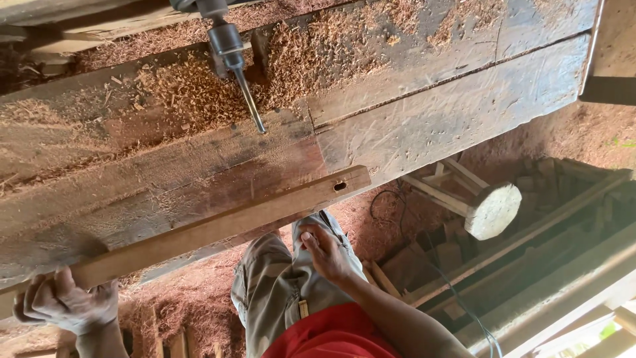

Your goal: The person uses a drill press to drill holes into a wooden plank. They hold the plank with both hands, positioning it under the drill bit, and then operate the machine to create holes at marked intervals.

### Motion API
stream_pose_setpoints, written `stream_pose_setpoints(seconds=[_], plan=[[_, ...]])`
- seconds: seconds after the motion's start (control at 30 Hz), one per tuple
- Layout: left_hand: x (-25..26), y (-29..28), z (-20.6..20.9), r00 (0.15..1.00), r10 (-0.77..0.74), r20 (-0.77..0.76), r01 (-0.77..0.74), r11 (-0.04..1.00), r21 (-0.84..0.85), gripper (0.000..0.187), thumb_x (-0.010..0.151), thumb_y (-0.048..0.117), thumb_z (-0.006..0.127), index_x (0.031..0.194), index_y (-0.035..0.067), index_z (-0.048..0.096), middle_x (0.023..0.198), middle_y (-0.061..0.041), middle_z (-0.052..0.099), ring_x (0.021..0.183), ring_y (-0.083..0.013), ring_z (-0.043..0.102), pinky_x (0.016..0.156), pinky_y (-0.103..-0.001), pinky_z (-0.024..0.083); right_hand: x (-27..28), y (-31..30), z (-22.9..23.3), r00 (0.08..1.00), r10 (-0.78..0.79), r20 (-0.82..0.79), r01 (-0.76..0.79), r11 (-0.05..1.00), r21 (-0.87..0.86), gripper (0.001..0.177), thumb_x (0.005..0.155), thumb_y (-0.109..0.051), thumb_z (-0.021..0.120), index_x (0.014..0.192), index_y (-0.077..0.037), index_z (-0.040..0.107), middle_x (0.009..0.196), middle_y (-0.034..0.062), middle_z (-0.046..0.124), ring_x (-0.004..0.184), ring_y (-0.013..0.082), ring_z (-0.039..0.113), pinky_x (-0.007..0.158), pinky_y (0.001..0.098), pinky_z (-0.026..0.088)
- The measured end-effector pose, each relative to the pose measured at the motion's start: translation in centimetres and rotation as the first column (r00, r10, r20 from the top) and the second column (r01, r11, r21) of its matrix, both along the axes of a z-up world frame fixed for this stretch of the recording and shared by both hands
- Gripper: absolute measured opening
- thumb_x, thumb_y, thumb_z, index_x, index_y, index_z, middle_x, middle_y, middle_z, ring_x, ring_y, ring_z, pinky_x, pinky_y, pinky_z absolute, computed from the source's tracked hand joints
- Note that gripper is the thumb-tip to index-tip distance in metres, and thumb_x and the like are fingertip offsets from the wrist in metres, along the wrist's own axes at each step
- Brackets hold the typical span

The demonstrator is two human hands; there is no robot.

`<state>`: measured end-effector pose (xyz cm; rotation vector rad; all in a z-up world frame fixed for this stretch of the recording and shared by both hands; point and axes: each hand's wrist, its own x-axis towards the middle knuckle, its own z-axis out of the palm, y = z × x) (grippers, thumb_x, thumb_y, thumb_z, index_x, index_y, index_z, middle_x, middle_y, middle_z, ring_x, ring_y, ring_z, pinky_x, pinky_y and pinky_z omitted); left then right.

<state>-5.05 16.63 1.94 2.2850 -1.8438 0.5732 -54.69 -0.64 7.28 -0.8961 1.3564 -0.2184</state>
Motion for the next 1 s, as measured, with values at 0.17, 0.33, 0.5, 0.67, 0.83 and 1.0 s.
stream_pose_setpoints(seconds=[0.17,0.33,0.5,0.67,0.83,1.0], plan=[[1.7,-1.2,1.1,0.997,-0.037,0.073,0.03,0.995,0.094,0.074,0.099,0.082,0.05,0.109,0.012,0.073,0.11,-0.01,0.058,0.11,-0.0294,0.056,0.103,-0.05,0.036,-0.6,1.6,-2.2,0.99,-0.029,0.138,0.038,0.997,-0.062,0.041,0.109,-0.035,0.049,0.123,0.002,0.06,0.098,0.007,0.065,0.089,0.0144,0.063,0.083,0.0306,0.054],[1.8,-4.7,7.3,0.998,-0.05,0.039,0.026,0.888,0.46,0.062,0.086,0.075,0.058,0.087,0.015,0.068,0.092,-0.006,0.066,0.091,-0.0231,0.062,0.092,-0.044,0.045,-0.7,1.7,-2.3,0.991,0.038,0.128,-0.028,0.996,-0.084,0.045,0.109,-0.039,0.047,0.123,0.001,0.06,0.098,0.0078,0.064,0.09,0.0153,0.061,0.083,0.0314,0.054],[-3.0,-5.8,11.2,0.982,0.105,-0.158,0.059,0.624,0.779,0.045,0.085,0.059,0.068,0.09,0.015,0.064,0.071,-0.003,0.065,0.059,-0.016,0.06,0.067,-0.034,0.054,-1.8,2.3,-1.7,0.978,0.189,0.091,-0.181,0.979,-0.091,0.054,0.106,-0.048,0.043,0.131,-0.001,0.054,0.111,0.0108,0.064,0.103,0.0202,0.063,0.09,0.0361,0.055],[-9.8,-8.5,16.1,0.77,0.357,-0.529,0.187,0.666,0.722,0.037,0.074,0.041,0.083,0.091,0.014,0.064,0.067,-0.008,0.068,0.056,-0.0211,0.063,0.063,-0.041,0.06,-3.8,8.6,-4.8,0.912,0.411,0.007,-0.409,0.91,-0.062,0.06,0.107,-0.046,0.041,0.146,-0.002,0.047,0.137,0.0167,0.054,0.127,0.0266,0.053,0.108,0.0398,0.044],[-12.8,-8.1,16.9,0.541,0.419,-0.729,0.03,0.857,0.515,0.041,0.073,0.033,0.082,0.102,0.011,0.062,0.078,-0.01,0.069,0.065,-0.0233,0.066,0.066,-0.042,0.06,0.3,5.9,-1.6,0.895,0.147,0.421,-0.097,0.986,-0.137,0.06,0.111,-0.041,0.043,0.153,0.003,0.038,0.149,0.0147,0.051,0.139,0.0242,0.046,0.117,0.0384,0.036],[-13.8,-5.2,15.7,0.276,0.36,-0.891,-0.177,0.93,0.321,0.049,0.072,0.026,0.081,0.113,0.008,0.06,0.089,-0.011,0.071,0.074,-0.0252,0.069,0.068,-0.043,0.059,2.1,3.6,1.4,0.799,0.107,0.591,-0.071,0.994,-0.084,0.065,0.109,-0.039,0.048,0.157,0.001,0.032,0.145,0.0146,0.052,0.134,0.0239,0.048,0.115,0.0391,0.038]])
